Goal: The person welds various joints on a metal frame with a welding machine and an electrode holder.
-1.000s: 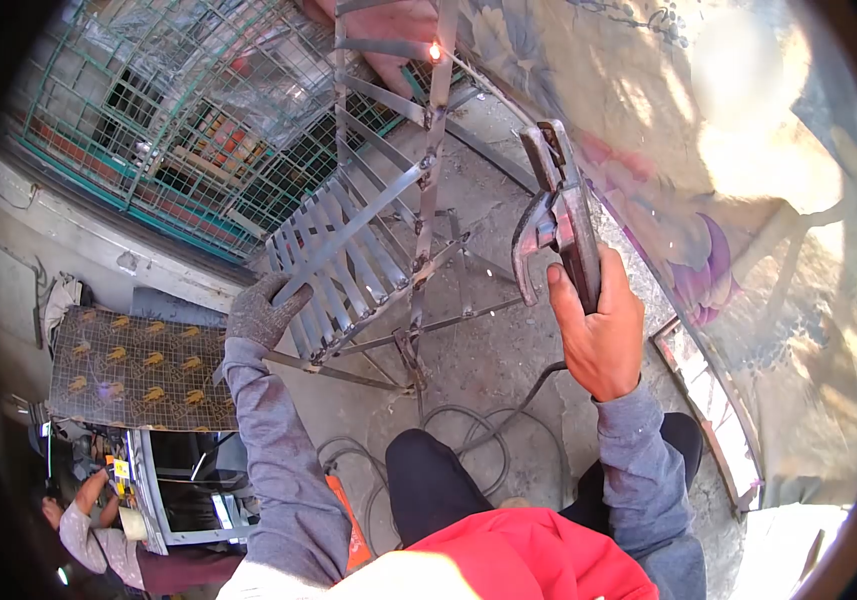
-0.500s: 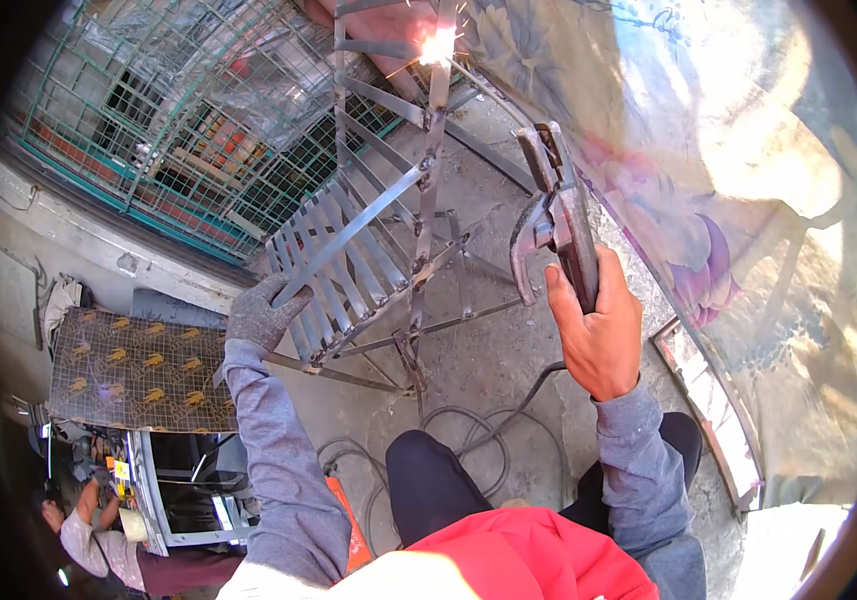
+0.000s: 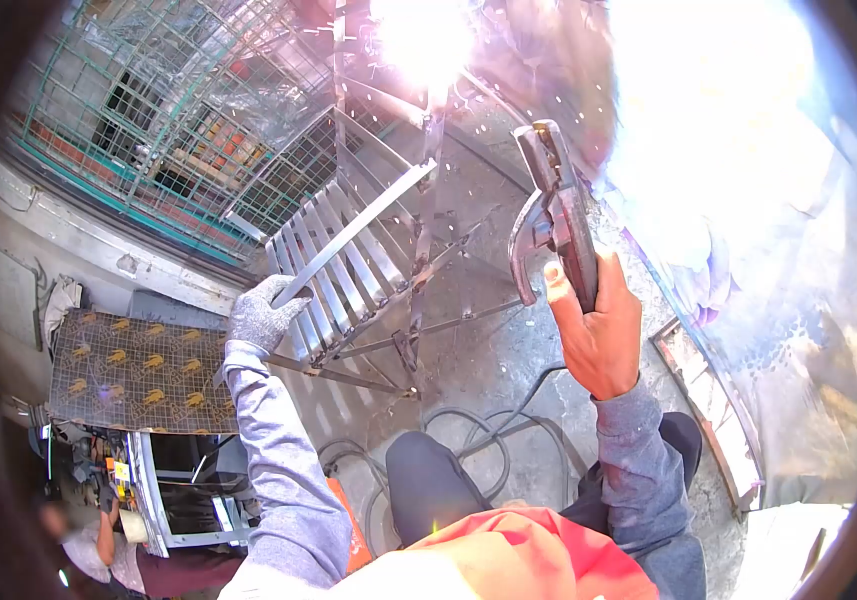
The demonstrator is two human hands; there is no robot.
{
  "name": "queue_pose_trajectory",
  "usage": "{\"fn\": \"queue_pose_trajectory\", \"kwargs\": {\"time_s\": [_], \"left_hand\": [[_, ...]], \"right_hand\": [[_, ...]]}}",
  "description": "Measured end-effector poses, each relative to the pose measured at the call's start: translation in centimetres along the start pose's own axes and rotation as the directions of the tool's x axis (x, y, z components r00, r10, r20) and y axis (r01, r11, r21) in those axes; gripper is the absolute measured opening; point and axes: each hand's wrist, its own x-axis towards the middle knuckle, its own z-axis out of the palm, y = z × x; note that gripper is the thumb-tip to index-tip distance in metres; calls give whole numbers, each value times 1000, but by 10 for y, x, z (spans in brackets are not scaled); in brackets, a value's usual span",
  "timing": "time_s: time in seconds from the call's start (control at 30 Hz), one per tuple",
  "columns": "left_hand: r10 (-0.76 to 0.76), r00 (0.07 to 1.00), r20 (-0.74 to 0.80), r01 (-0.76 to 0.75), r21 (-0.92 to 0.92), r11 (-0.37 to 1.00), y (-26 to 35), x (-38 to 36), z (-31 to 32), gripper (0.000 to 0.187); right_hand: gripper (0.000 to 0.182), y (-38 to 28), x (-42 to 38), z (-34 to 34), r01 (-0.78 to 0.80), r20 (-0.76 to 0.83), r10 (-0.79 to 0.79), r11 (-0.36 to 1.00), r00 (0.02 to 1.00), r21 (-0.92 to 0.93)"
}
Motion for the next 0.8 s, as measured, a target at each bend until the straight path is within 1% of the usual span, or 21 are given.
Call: {"fn": "queue_pose_trajectory", "kwargs": {"time_s": [0.03, 0.07, 0.13, 0.17, 0.23, 0.27, 0.33, 0.47, 0.57, 0.63, 0.77, 0.8], "left_hand": [[8, 999, -36, -5, 72, 997, -4, -1, 1, 49], [-71, 997, 13, 68, 153, 986, -4, 1, 1, 55], [-97, 995, 34, 90, 174, 981, -2, 2, -1, 56], [-98, 995, 32, 91, 174, 980, -2, 1, -1, 56], [-90, 996, 26, 86, 145, 986, -2, 1, -1, 56], [-88, 996, 27, 83, 147, 986, -3, 1, 0, 56], [-66, 998, 18, 62, 159, 985, -6, 2, 1, 56], [-78, 997, 15, 75, 143, 987, -5, 1, 1, 56], [-61, 998, 2, 60, 180, 982, -8, 2, 2, 56], [-76, 997, 21, 72, 146, 987, -5, 1, 0, 57], [-98, 995, 33, 91, 158, 983, -3, 1, 0, 57], [-58, 998, -6, 58, 142, 988, -2, 0, 1, 51]], "right_hand": [[31, 2, 0, 0, 4, -16, -4, 1000, 1000, -6], [32, -3, 0, 0, -37, -41, 38, 999, 998, 23], [33, -4, 2, -1, -16, -56, 17, 1000, 998, 13], [33, -5, 2, -2, -15, -56, 15, 1000, 998, 15], [32, -6, 2, -3, -105, -34, 109, 991, 994, 87], [32, -5, 1, -3, -107, -36, 110, 990, 993, 87], [32, -4, 2, -2, -14, -54, 15, 1000, 998, 13], [31, -3, 3, -1, -20, -54, 21, 999, 998, 32], [31, -3, 3, -1, -42, -37, 43, 999, 998, 13], [31, -2, 3, 1, -25, -44, 26, 1000, 999, 17], [31, -1, 4, 2, -4, -38, 5, 1000, 999, 8], [31, -1, 4, 2, -14, -36, 15, 1000, 999, 10]]}}
